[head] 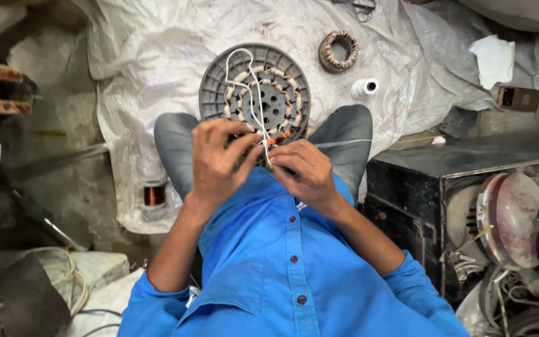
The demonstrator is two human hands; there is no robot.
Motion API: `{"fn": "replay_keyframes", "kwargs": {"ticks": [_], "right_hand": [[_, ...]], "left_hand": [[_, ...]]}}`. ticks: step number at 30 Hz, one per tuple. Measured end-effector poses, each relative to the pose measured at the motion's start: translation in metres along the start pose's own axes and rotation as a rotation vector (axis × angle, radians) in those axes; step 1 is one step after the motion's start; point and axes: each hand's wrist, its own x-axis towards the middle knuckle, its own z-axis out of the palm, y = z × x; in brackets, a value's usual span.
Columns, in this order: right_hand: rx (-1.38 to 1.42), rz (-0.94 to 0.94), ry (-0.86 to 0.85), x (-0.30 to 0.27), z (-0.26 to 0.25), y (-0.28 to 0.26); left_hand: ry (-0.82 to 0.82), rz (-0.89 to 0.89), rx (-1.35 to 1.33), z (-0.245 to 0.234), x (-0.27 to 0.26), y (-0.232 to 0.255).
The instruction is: The person sits cross-legged on the floor and winds white thread around the copper coils of a motor stator resting on their lap. They repeatedly pull thread from a spool, wrap it around individual coil sections, and tie it off to secure the windings.
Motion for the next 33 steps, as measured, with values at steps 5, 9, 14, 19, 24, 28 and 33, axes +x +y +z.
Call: {"fn": "replay_keyframes", "kwargs": {"ticks": [5,9,14,19,24,28,33], "right_hand": [[-0.006,-0.051,-0.078,0.017,-0.005,0.002],[-0.028,-0.112,-0.162,0.037,-0.012,0.01],[-0.081,-0.153,-0.192,0.057,-0.015,0.018],[-0.087,-0.113,-0.201,0.058,-0.014,0.017],[-0.102,-0.144,-0.19,0.059,-0.013,0.017],[-0.114,-0.169,-0.198,0.059,-0.013,0.017],[-0.119,-0.141,-0.186,0.058,-0.011,0.017]], "left_hand": [[0.062,0.022,-0.025,0.012,-0.003,-0.001],[0.043,0.063,-0.014,0.009,-0.004,-0.005],[0.038,0.065,-0.046,0.008,-0.002,-0.005],[0.05,0.046,-0.061,0.01,-0.003,-0.004],[0.058,0.04,-0.067,0.011,-0.004,-0.004],[0.087,0.05,-0.046,0.015,-0.005,-0.003],[0.141,0.072,-0.033,0.018,-0.006,-0.006]]}}
